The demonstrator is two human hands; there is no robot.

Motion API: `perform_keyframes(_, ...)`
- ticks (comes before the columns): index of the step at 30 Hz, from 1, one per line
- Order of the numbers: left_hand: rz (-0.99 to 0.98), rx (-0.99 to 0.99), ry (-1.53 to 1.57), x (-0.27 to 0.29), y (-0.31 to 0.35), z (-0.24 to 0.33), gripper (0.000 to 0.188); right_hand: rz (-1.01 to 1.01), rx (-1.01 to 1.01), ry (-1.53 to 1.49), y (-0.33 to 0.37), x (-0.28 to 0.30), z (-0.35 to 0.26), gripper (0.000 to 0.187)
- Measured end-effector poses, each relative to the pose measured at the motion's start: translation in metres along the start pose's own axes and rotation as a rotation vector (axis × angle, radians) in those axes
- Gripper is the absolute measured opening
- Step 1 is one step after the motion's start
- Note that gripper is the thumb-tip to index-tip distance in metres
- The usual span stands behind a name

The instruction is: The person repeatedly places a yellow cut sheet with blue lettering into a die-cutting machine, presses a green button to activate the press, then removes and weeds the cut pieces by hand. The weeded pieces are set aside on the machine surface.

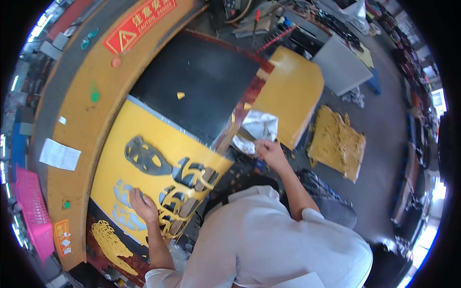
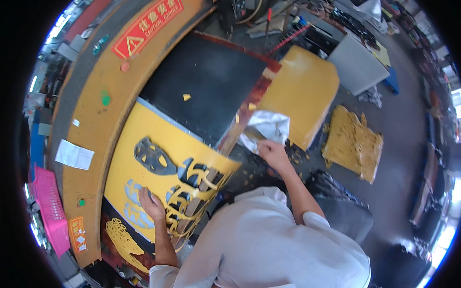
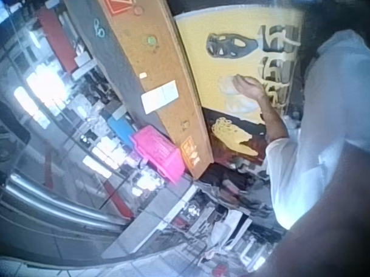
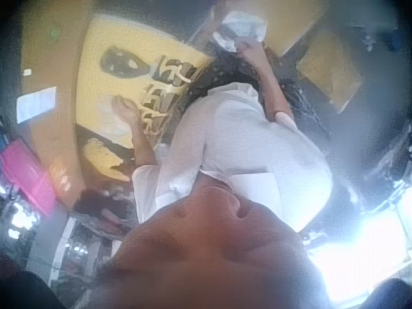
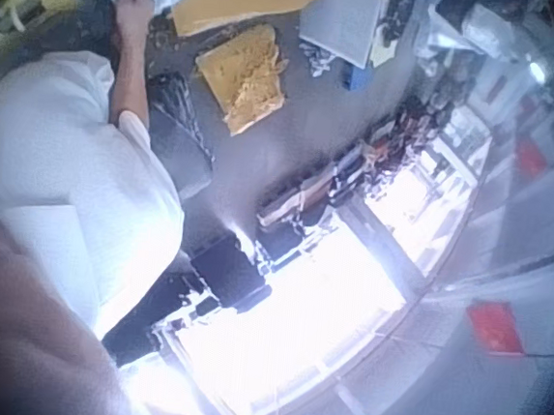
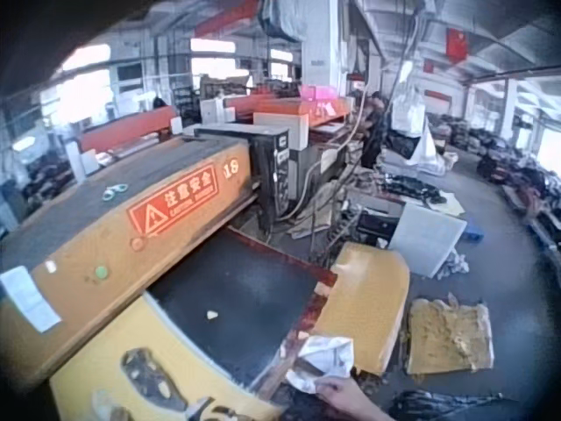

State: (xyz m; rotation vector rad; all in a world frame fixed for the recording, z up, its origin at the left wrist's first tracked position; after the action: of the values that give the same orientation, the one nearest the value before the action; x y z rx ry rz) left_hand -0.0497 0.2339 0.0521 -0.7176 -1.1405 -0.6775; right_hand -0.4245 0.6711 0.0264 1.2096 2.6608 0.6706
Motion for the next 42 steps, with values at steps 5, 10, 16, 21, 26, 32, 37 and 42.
perform_keyframes(5,-0.066,0.108,-0.212,0.018,-0.009,0.019,0.041,-0.108,0.044,0.143,-0.017,0.092,0.004,0.025)
perform_keyframes(10,0.197,0.156,-0.086,0.034,-0.064,0.126,0.041,-0.031,-0.009,-0.047,-0.048,0.179,-0.005,0.028)
perform_keyframes(16,-0.039,-0.189,0.426,-0.05,-0.25,0.325,0.033,-0.063,0.045,-0.036,-0.12,0.209,-0.068,0.027)
perform_keyframes(21,-0.122,-0.439,0.355,-0.135,-0.408,0.409,0.034,-0.01,0.182,-0.06,-0.186,0.21,-0.15,0.028)
perform_keyframes(26,-0.117,-0.615,0.207,-0.2,-0.519,0.419,0.039,0.065,0.134,-0.067,-0.255,0.225,-0.22,0.025)
perform_keyframes(32,-0.135,-0.625,0.159,-0.225,-0.554,0.404,0.04,0.019,0.322,-0.099,-0.4,0.254,-0.294,0.028)
perform_keyframes(37,-0.188,-0.618,0.11,-0.218,-0.556,0.412,0.043,0.052,0.54,-0.178,-0.542,0.268,-0.359,0.029)
perform_keyframes(42,-0.251,-0.619,0.069,-0.213,-0.561,0.421,0.044,0.198,0.774,-0.352,-0.645,0.279,-0.411,0.029)
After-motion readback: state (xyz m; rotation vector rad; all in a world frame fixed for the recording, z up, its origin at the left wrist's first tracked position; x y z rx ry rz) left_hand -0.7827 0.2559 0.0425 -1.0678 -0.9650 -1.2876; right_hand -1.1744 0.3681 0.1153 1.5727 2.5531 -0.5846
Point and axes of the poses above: each hand's wrist, its own y-axis away from the middle knuckle, its own x-axis out of the back of the hand, z = x × y, the point moved 4 cm from there along -y, towards the middle knuckle, and after that the axes turned 15 degrees about -z, right-handed, at the moved point
